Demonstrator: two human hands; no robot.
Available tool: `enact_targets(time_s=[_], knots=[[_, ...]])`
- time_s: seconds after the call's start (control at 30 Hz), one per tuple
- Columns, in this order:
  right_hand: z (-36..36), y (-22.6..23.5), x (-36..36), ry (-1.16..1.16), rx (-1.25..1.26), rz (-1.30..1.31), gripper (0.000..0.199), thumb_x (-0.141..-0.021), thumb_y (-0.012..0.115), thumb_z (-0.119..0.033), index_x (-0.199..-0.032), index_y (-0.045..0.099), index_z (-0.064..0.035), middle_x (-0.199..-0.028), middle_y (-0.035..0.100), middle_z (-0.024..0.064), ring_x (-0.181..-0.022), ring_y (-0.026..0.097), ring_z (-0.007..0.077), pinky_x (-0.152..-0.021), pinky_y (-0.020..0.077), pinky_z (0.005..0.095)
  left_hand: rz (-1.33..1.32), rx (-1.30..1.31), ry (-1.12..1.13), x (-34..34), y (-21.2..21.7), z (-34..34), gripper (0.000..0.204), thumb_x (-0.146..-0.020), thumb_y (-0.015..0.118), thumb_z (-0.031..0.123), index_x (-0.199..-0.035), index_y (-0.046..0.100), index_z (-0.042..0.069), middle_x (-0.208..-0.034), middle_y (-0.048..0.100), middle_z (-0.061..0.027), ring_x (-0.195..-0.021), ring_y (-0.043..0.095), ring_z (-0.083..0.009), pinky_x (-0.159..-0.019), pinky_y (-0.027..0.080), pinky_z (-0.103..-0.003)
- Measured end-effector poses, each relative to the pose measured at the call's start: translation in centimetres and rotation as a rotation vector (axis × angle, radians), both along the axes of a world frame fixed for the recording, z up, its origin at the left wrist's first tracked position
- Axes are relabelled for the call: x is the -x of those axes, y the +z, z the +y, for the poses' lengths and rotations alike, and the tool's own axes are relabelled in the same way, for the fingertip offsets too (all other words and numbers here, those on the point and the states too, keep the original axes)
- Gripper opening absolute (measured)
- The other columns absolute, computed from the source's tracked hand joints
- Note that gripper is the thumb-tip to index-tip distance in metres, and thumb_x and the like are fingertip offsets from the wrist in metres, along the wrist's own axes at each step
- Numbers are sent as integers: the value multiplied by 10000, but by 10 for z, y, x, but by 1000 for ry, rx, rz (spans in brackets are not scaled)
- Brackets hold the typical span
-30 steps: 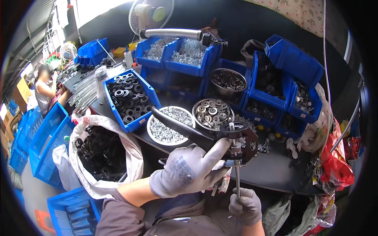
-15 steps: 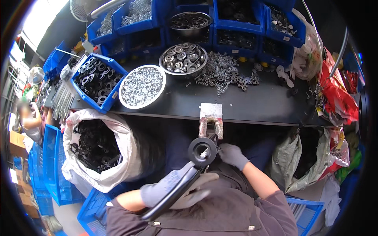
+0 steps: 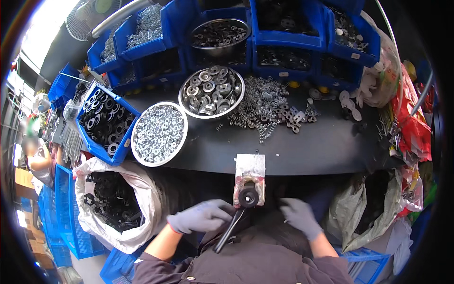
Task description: The person assembles small shock absorber cylinder components by inserting seals and springs, then securing parts with screws and washers using a pneumatic screwdriver.
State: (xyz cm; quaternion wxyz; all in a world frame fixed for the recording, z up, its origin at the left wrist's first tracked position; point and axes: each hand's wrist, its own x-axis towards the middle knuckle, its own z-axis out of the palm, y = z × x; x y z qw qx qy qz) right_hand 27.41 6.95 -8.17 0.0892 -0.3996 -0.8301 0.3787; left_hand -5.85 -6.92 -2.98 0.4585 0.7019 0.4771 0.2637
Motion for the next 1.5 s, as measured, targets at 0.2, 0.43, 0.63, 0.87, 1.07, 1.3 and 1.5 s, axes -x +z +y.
enact_targets(time_s=[0.2, 0.43, 0.63, 0.87, 1.07, 1.3, 1.5], knots=[[50, 25, -286, -1323, -127, 152, 327, -1027, 496, -287, -1033, 678, -15, -868, 626, 38, -764, 590, 185, -691, 483, 353, 542, -680, 431, -10, 73, 120, 298, -784, 658, 40, -1082, 667, 48, -1055, 656, -125, -909, 656, -274, -745, 540, -389], [29, -23, -252, -680, -274, -906, 353, -1022, 517, -278, -1230, 611, -8, -1086, 696, 131, -963, 650, 311, -858, 508, 408, 1290, -690, 318, -4, 31, 210, 142, -751, 642, 78, -880, 604, 121, -859, 569, -33, -795, 642, -197, -642, 532, -337], [38, -34, -243, -614, -273, -945, 370, -1020, 506, -250, -1300, 542, -12, -1183, 638, 138, -1050, 606, 304, -929, 468, 392, 426, -778, 476, -29, 87, 151, 448, -770, 650, -105, -1206, 641, 1, -1021, 656, -150, -805, 652, -222, -672, 517, -312], [29, -32, -225, -506, -420, -933, 418, -1018, 492, -218, -1383, 462, -17, -1296, 570, 146, -1151, 554, 296, -1012, 421, 373, 30, -262, 449, -44, 76, 53, 272, -781, 681, -118, -1022, 704, 5, -961, 715, -123, -815, 680, -173, -719, 531, -276], [38, 4, -163, -362, -634, -908, 477, -1016, 481, -190, -1453, 393, -22, -1394, 512, 153, -1238, 509, 289, -1083, 380, 357, 366, -469, 325, -51, 60, 51, 288, -733, 759, 46, -1014, 711, 85, -1004, 703, -93, -832, 665, -295, -735, 537, -395], [61, -17, -168, -214, -935, -728, 547, -1014, 469, -163, -1524, 324, -26, -1491, 454, 159, -1324, 465, 282, -1155, 340, 341, 538, -553, 300, -56, 57, 41, 589, -684, 815, 302, -1216, 655, 106, -1226, 600, -108, -1052, 604, -326, -905, 501, -461], [66, -101, -248, -292, -1059, -940, 542, -1024, 485, -258, -1509, 369, -47, -1472, 484, 134, -1329, 467, 199, -1153, 329, 288, 472, -527, 444, -61, 46, 48, 578, -663, 826, 182, -1204, 646, 88, -1222, 613, -101, -1069, 603, -325, -922, 490, -458]])
